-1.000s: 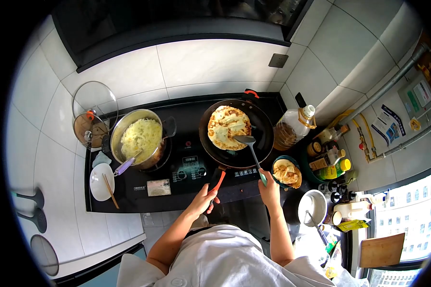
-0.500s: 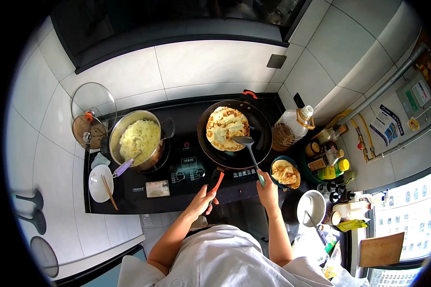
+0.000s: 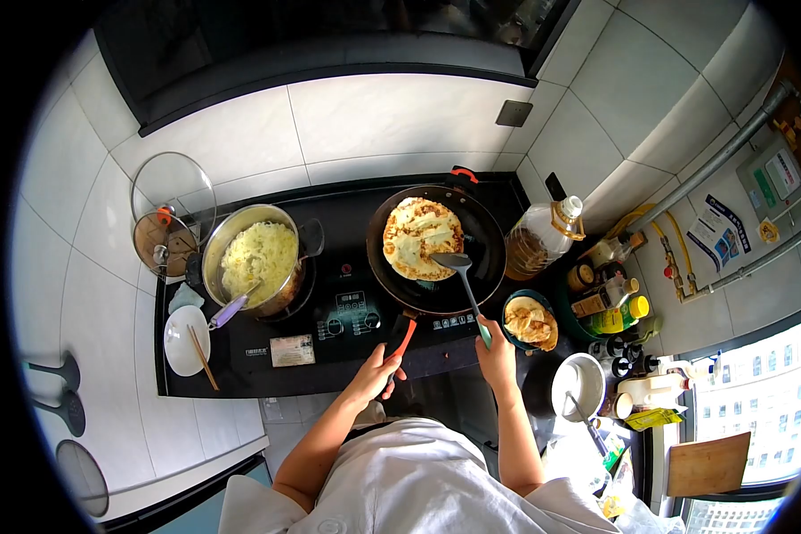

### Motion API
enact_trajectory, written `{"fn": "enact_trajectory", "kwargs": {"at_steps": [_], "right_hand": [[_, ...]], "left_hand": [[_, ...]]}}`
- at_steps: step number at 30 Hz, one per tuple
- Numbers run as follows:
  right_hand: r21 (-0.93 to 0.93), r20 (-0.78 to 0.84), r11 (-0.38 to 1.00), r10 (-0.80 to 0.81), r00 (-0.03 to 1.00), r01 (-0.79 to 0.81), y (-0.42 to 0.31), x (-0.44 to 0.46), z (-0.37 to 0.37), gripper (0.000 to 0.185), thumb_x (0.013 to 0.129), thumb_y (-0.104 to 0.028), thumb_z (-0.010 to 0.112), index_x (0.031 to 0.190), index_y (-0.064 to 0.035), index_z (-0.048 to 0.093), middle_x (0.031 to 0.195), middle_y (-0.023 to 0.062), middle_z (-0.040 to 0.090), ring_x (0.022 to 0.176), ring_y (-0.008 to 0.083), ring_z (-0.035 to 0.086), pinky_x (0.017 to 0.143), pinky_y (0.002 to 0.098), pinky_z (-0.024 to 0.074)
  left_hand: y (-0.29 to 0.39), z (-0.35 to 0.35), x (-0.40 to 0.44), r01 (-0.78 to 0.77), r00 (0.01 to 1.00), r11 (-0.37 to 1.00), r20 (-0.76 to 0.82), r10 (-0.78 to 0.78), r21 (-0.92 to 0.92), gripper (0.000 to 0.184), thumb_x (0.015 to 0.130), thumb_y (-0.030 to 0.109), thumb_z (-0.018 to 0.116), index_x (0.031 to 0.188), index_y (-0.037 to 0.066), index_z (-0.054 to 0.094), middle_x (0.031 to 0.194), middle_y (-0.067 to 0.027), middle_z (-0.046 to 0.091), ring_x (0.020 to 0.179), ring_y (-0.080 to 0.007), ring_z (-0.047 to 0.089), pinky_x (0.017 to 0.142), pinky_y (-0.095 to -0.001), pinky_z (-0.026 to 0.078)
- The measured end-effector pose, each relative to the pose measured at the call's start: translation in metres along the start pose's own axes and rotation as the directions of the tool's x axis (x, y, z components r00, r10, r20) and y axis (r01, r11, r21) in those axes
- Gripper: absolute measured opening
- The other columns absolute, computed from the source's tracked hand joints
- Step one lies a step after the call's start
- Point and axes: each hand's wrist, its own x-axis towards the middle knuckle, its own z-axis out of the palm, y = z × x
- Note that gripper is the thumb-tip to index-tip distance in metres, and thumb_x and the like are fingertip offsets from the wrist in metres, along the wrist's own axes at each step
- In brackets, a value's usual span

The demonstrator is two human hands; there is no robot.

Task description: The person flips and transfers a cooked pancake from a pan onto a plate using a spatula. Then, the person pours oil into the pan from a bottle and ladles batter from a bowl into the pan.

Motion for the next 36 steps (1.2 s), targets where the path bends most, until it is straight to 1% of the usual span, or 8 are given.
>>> {"fn": "enact_trajectory", "kwargs": {"at_steps": [7, 10, 16, 19, 22, 25, 34, 36], "right_hand": [[-0.022, 0.021, 0.999, 0.039, 0.999, -0.038, -0.0015, 0.0001, -0.0005, 0.036, 0.084, -0.004, 0.056, 0.119, -0.0105, 0.055, 0.099, 0.0210, 0.063, 0.091, 0.0395, 0.061, 0.075, 0.0370, 0.0495], [-0.005, 0.016, 1.000, 0.013, 1.000, -0.012, -0.0021, -0.0002, -0.0010, 0.037, 0.084, -0.004, 0.056, 0.120, -0.0108, 0.055, 0.099, 0.0211, 0.063, 0.091, 0.0396, 0.061, 0.074, 0.0373, 0.0496], [-0.020, 0.023, 0.999, 0.042, 0.999, -0.041, -0.0051, -0.0007, -0.0021, 0.037, 0.084, -0.004, 0.056, 0.120, -0.0113, 0.055, 0.096, 0.0214, 0.063, 0.085, 0.0396, 0.062, 0.071, 0.0366, 0.0495], [-0.011, 0.008, 1.000, 0.016, 1.000, -0.016, -0.0040, -0.0006, -0.0015, 0.037, 0.084, -0.004, 0.056, 0.120, -0.0116, 0.056, 0.094, 0.0216, 0.063, 0.084, 0.0398, 0.062, 0.070, 0.0369, 0.0495], [-0.016, 0.020, 0.999, 0.044, 0.999, -0.043, -0.0060, -0.0008, -0.0022, 0.037, 0.083, -0.004, 0.056, 0.120, -0.0119, 0.056, 0.094, 0.0216, 0.064, 0.084, 0.0399, 0.062, 0.070, 0.0371, 0.0495], [-0.013, -0.011, 1.000, -0.012, 1.000, 0.012, -0.0018, -0.0009, 0.0002, 0.037, 0.084, -0.004, 0.056, 0.120, -0.0122, 0.056, 0.094, 0.0214, 0.064, 0.083, 0.0398, 0.062, 0.070, 0.0370, 0.0495], [-0.020, 0.019, 0.999, 0.042, 0.999, -0.042, -0.0045, -0.0009, -0.0011, 0.038, 0.084, -0.005, 0.056, 0.121, -0.0125, 0.055, 0.095, 0.0211, 0.064, 0.084, 0.0393, 0.062, 0.071, 0.0373, 0.0496], [-0.015, 0.011, 1.000, 0.023, 1.000, -0.023, -0.0022, -0.0008, -0.0003, 0.038, 0.083, -0.005, 0.056, 0.121, -0.0124, 0.055, 0.094, 0.0211, 0.063, 0.084, 0.0392, 0.063, 0.071, 0.0373, 0.0496]], "left_hand": [[-0.0015, -0.0007, 0.0007, 0.000, 1.000, 1.000, 0.004, 0.000, -0.007, 0.031, 0.099, 0.029, 0.044, 0.121, 0.008, 0.036, 0.081, -0.0104, 0.056, 0.040, -0.0099, 0.042, 0.036, -0.0221, 0.034], [-0.0043, -0.0021, 0.0024, -0.004, 1.000, 1.000, 0.010, 0.004, -0.008, 0.032, 0.099, 0.029, 0.043, 0.122, 0.009, 0.036, 0.081, -0.0105, 0.056, 0.041, -0.0098, 0.042, 0.036, -0.0219, 0.035], [-0.0009, -0.0011, 0.0006, -0.001, 1.000, 1.000, 0.015, 0.001, 0.004, 0.031, 0.099, 0.029, 0.043, 0.122, 0.009, 0.036, 0.081, -0.0103, 0.056, 0.041, -0.0095, 0.043, 0.036, -0.0216, 0.035], [0.0020, 0.0001, -0.0008, 0.004, 1.000, 1.000, 0.012, -0.004, 0.010, 0.031, 0.099, 0.028, 0.043, 0.122, 0.009, 0.036, 0.080, -0.0101, 0.056, 0.041, -0.0095, 0.043, 0.036, -0.0216, 0.035], [0.0010, -0.0004, -0.0001, 0.007, 1.000, 1.000, 0.012, -0.007, 0.009, 0.031, 0.099, 0.028, 0.043, 0.122, 0.009, 0.036, 0.080, -0.0100, 0.056, 0.041, -0.0096, 0.043, 0.036, -0.0217, 0.035], [-0.0019, -0.0014, 0.0012, 0.002, 1.000, 1.000, 0.014, -0.002, 0.002, 0.031, 0.099, 0.028, 0.043, 0.123, 0.009, 0.036, 0.080, -0.0101, 0.056, 0.041, -0.0097, 0.043, 0.036, -0.0217, 0.035], [-0.0038, -0.0022, 0.0024, -0.002, 1.000, 1.000, 0.022, 0.002, 0.001, 0.030, 0.099, 0.028, 0.042, 0.123, 0.010, 0.036, 0.080, -0.0107, 0.055, 0.040, -0.0098, 0.043, 0.036, -0.0220, 0.035], [-0.0033, -0.0019, 0.0022, -0.004, 1.000, 1.000, 0.024, 0.004, 0.000, 0.030, 0.099, 0.028, 0.042, 0.122, 0.010, 0.036, 0.081, -0.0108, 0.055, 0.040, -0.0098, 0.043, 0.036, -0.0220, 0.035]]}}
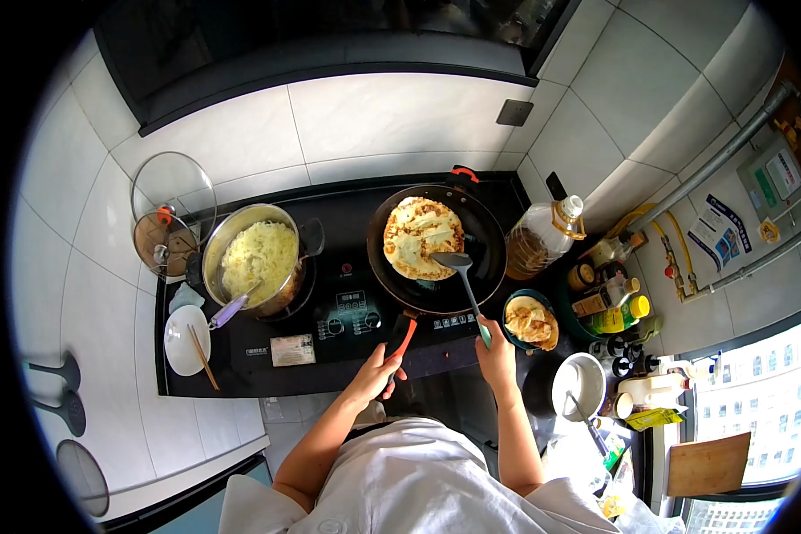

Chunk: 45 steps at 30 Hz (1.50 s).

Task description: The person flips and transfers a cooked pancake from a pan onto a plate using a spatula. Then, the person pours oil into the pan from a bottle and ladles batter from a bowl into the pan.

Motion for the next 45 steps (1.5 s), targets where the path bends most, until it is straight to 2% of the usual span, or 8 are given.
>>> {"fn": "enact_trajectory", "kwargs": {"at_steps": [13, 31, 45], "right_hand": [[-0.008, -0.005, 1.000, -0.008, 1.000, 0.008, -0.0023, -0.0003, -0.0012, 0.038, 0.083, -0.004, 0.057, 0.120, -0.0118, 0.056, 0.088, 0.0221, 0.063, 0.081, 0.0398, 0.063, 0.068, 0.0378, 0.0494], [0.004, 0.005, 1.000, 0.012, 1.000, -0.012, -0.0024, 0.0000, -0.0010, 0.038, 0.083, -0.004, 0.056, 0.120, -0.0112, 0.055, 0.097, 0.0218, 0.064, 0.090, 0.0397, 0.062, 0.075, 0.0374, 0.0496], [-0.011, 0.009, 1.000, 0.019, 1.000, -0.019, 0.0007, 0.0001, 0.0004, 0.039, 0.083, -0.003, 0.056, 0.121, -0.0127, 0.055, 0.097, 0.0212, 0.064, 0.087, 0.0397, 0.062, 0.073, 0.0396, 0.0498]], "left_hand": [[0.0002, -0.0001, -0.0006, -0.007, 1.000, 1.000, 0.001, 0.007, 0.006, 0.029, 0.099, 0.029, 0.043, 0.120, 0.010, 0.037, 0.080, -0.0103, 0.056, 0.041, -0.0096, 0.043, 0.036, -0.0216, 0.035], [0.0041, 0.0018, -0.0025, 0.007, 1.000, 1.000, -0.010, -0.007, 0.015, 0.029, 0.099, 0.029, 0.042, 0.121, 0.010, 0.038, 0.081, -0.0099, 0.056, 0.041, -0.0091, 0.043, 0.037, -0.0214, 0.035], [0.0024, 0.0023, -0.0023, 0.000, 1.000, 1.000, -0.020, 0.001, 0.006, 0.030, 0.100, 0.030, 0.042, 0.120, 0.009, 0.037, 0.081, -0.0098, 0.056, 0.042, -0.0088, 0.042, 0.036, -0.0209, 0.035]]}}
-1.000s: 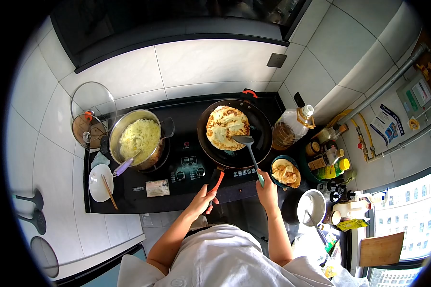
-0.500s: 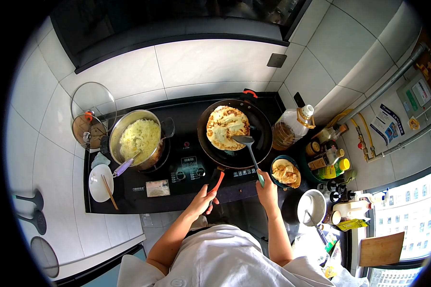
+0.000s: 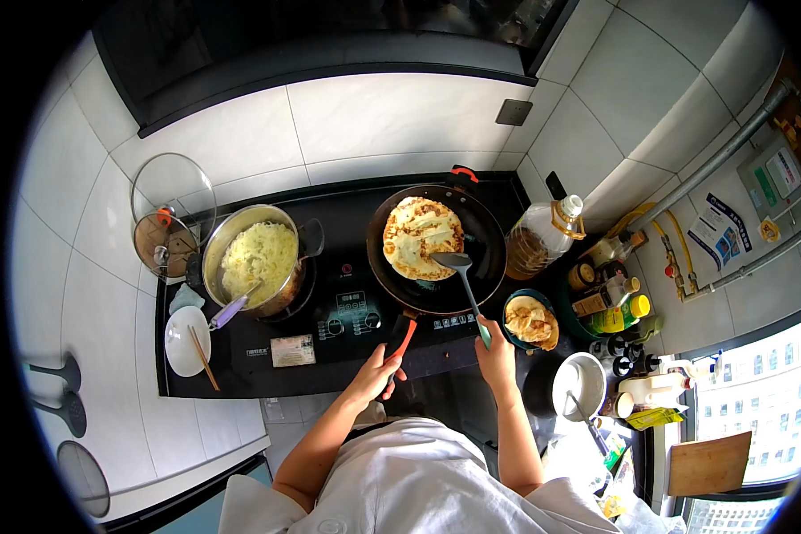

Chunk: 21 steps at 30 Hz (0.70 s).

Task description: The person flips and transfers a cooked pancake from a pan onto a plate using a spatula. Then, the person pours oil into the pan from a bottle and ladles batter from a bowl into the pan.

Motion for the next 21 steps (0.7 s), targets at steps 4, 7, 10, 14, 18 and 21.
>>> {"fn": "enact_trajectory", "kwargs": {"at_steps": [4, 7, 10, 14, 18, 21], "right_hand": [[0.001, -0.004, 1.000, -0.002, 1.000, 0.002, 0.0020, 0.0001, 0.0011, 0.039, 0.083, -0.004, 0.056, 0.120, -0.0127, 0.055, 0.095, 0.0214, 0.064, 0.086, 0.0397, 0.062, 0.072, 0.0390, 0.0498], [0.002, -0.008, 1.000, -0.004, 1.000, 0.004, -0.0010, -0.0004, -0.0002, 0.038, 0.083, -0.004, 0.056, 0.120, -0.0127, 0.055, 0.094, 0.0218, 0.064, 0.085, 0.0398, 0.062, 0.071, 0.0385, 0.0498], [0.007, -0.010, 1.000, -0.010, 1.000, 0.010, -0.0003, -0.0002, 0.0000, 0.038, 0.083, -0.004, 0.056, 0.120, -0.0126, 0.055, 0.092, 0.0221, 0.064, 0.084, 0.0400, 0.062, 0.071, 0.0386, 0.0498], [0.013, -0.024, 1.000, -0.027, 0.999, 0.027, 0.0023, 0.0000, 0.0018, 0.038, 0.083, -0.004, 0.056, 0.120, -0.0124, 0.055, 0.091, 0.0222, 0.063, 0.083, 0.0399, 0.062, 0.070, 0.0380, 0.0497], [0.008, -0.023, 1.000, -0.024, 0.999, 0.025, 0.0035, 0.0002, 0.0023, 0.038, 0.083, -0.004, 0.055, 0.120, -0.0123, 0.055, 0.089, 0.0225, 0.063, 0.082, 0.0399, 0.062, 0.068, 0.0374, 0.0496], [0.010, -0.019, 1.000, -0.016, 1.000, 0.016, 0.0007, -0.0005, 0.0008, 0.038, 0.083, -0.004, 0.055, 0.120, -0.0123, 0.055, 0.085, 0.0231, 0.062, 0.079, 0.0401, 0.063, 0.066, 0.0373, 0.0494]], "left_hand": [[0.0022, 0.0010, -0.0006, 0.009, 1.000, 1.000, -0.006, -0.009, 0.005, 0.029, 0.100, 0.028, 0.042, 0.119, 0.009, 0.037, 0.080, -0.0098, 0.056, 0.041, -0.0091, 0.042, 0.036, -0.0214, 0.034], [0.0030, 0.0014, -0.0010, 0.011, 1.000, 1.000, -0.008, -0.011, 0.004, 0.028, 0.100, 0.028, 0.042, 0.119, 0.008, 0.037, 0.080, -0.0099, 0.056, 0.041, -0.0093, 0.042, 0.036, -0.0216, 0.034], [0.0013, 0.0009, -0.0003, 0.011, 1.000, 1.000, -0.009, -0.011, 0.004, 0.028, 0.100, 0.028, 0.042, 0.119, 0.008, 0.037, 0.080, -0.0100, 0.056, 0.041, -0.0093, 0.042, 0.036, -0.0217, 0.034], [0.0012, 0.0007, -0.0003, 0.004, 1.000, 1.000, -0.006, -0.004, 0.004, 0.028, 0.099, 0.028, 0.042, 0.119, 0.009, 0.037, 0.080, -0.0102, 0.056, 0.041, -0.0094, 0.042, 0.036, -0.0217, 0.035], [-0.0005, 0.0005, 0.0005, 0.004, 1.000, 1.000, -0.005, -0.004, -0.005, 0.029, 0.099, 0.029, 0.042, 0.120, 0.009, 0.037, 0.080, -0.0106, 0.056, 0.040, -0.0094, 0.042, 0.036, -0.0215, 0.035], [-0.0001, 0.0003, 0.0000, 0.005, 1.000, 1.000, 0.000, -0.005, -0.004, 0.030, 0.099, 0.029, 0.043, 0.121, 0.009, 0.037, 0.081, -0.0107, 0.056, 0.041, -0.0093, 0.042, 0.036, -0.0215, 0.035]]}}
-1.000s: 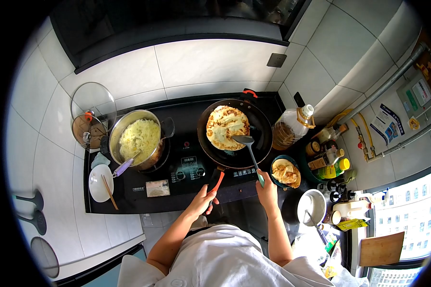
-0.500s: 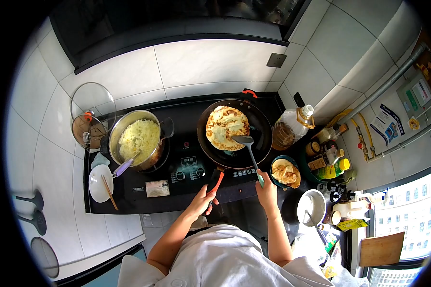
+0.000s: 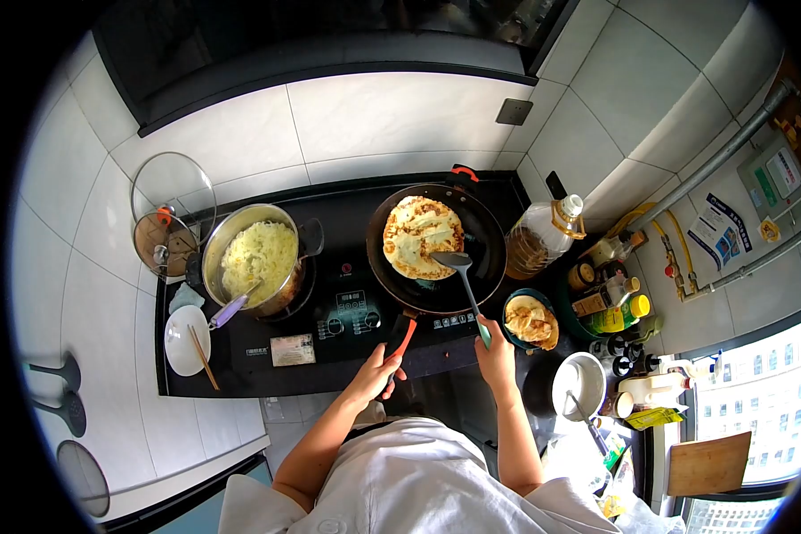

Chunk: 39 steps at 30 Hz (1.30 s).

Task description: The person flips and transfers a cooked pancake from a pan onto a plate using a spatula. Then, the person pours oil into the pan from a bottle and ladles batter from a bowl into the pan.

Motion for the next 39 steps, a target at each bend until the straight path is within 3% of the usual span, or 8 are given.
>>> {"fn": "enact_trajectory", "kwargs": {"at_steps": [16, 39], "right_hand": [[-0.007, -0.015, 1.000, -0.020, 1.000, 0.020, 0.0010, -0.0001, 0.0012, 0.038, 0.083, -0.005, 0.056, 0.120, -0.0129, 0.055, 0.082, 0.0227, 0.062, 0.074, 0.0386, 0.063, 0.065, 0.0376, 0.0490], [0.004, 0.012, 1.000, 0.005, 1.000, -0.005, 0.0000, 0.0002, 0.0001, 0.039, 0.083, -0.003, 0.056, 0.120, -0.0117, 0.055, 0.089, 0.0234, 0.063, 0.083, 0.0405, 0.062, 0.069, 0.0387, 0.0495]], "left_hand": [[0.0015, -0.0003, -0.0001, -0.006, 1.000, 1.000, 0.010, 0.006, 0.003, 0.029, 0.099, 0.029, 0.044, 0.118, 0.008, 0.037, 0.079, -0.0101, 0.056, 0.040, -0.0097, 0.043, 0.035, -0.0215, 0.034], [0.0008, -0.0006, 0.0001, -0.002, 1.000, 1.000, 0.009, 0.002, 0.010, 0.028, 0.099, 0.029, 0.043, 0.118, 0.009, 0.037, 0.080, -0.0107, 0.056, 0.041, -0.0098, 0.043, 0.036, -0.0219, 0.034]]}}
